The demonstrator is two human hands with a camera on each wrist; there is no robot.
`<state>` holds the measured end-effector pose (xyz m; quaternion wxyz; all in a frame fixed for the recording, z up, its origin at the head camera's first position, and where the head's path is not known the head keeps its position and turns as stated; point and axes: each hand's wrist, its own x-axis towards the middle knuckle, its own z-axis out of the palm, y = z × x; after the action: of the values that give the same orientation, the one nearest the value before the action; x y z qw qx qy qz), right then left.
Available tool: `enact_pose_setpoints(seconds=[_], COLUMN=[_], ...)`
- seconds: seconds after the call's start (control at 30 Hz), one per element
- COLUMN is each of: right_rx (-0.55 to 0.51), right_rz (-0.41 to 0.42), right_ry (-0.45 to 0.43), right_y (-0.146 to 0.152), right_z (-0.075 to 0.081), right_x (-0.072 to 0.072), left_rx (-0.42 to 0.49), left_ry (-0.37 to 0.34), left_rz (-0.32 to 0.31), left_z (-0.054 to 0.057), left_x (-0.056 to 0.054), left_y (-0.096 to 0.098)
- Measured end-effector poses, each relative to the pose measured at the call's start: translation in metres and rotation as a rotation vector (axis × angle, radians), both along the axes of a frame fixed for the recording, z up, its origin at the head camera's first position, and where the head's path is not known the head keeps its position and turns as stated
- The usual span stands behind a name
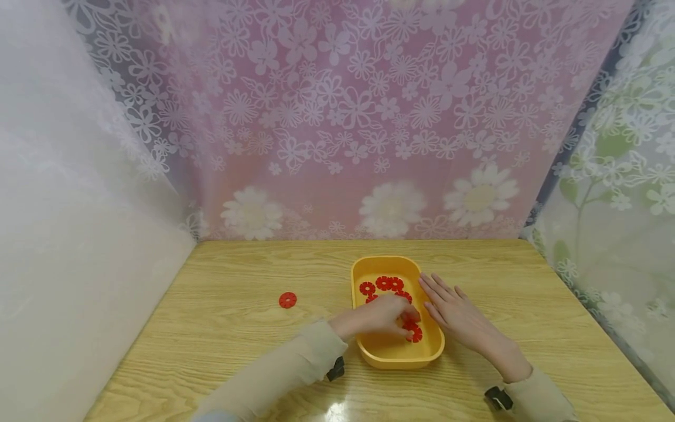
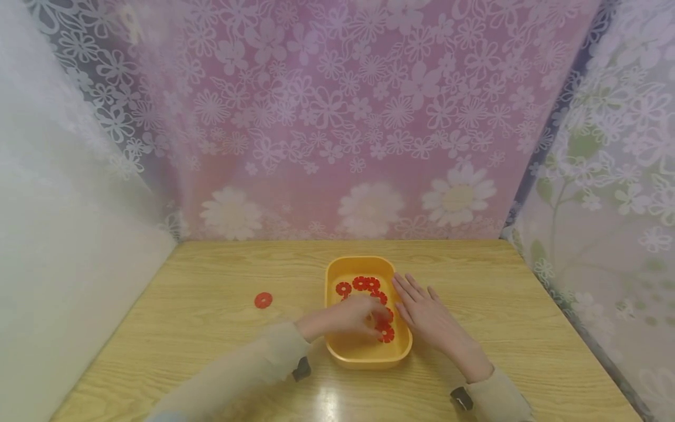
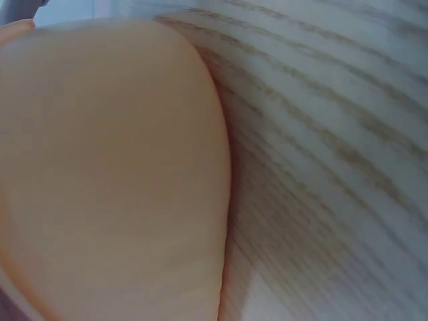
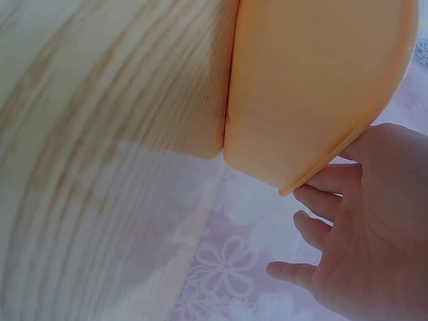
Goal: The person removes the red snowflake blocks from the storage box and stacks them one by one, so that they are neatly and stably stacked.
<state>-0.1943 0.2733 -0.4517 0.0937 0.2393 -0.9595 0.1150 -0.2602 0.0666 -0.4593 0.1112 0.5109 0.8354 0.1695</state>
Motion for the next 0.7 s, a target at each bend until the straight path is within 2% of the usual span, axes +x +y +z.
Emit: enact_pose_setpoints(seconds=[0.17,0.27,0.5,0.7], right_rx=[-0.005,-0.005,0.005,0.004], right_rz=[-0.002,-0.003,-0.001,-0.013], right_ry=[0.001,0.004,0.023,0.002], right_y=[-0.0005,-0.0008,-0.0006,-0.0012], right_z=[0.0004,0.0003,0.0013,0.0013], right_x=[0.0009,0.001,0.0,0.0017], left_rx=[-0.01,-0.032,-0.097,-0.093], left_ry=[0.034,0.046,0.126,0.085], left_rz=[-0.03,-0.028,-0.01,0.017], left_z=[-0.0048,-0.005,-0.0033,-0.0036], left_x=[-0.0013,-0.0004,0.0042,0.0061], left_y=[0.0043,0.0048,0.0032,0.0012])
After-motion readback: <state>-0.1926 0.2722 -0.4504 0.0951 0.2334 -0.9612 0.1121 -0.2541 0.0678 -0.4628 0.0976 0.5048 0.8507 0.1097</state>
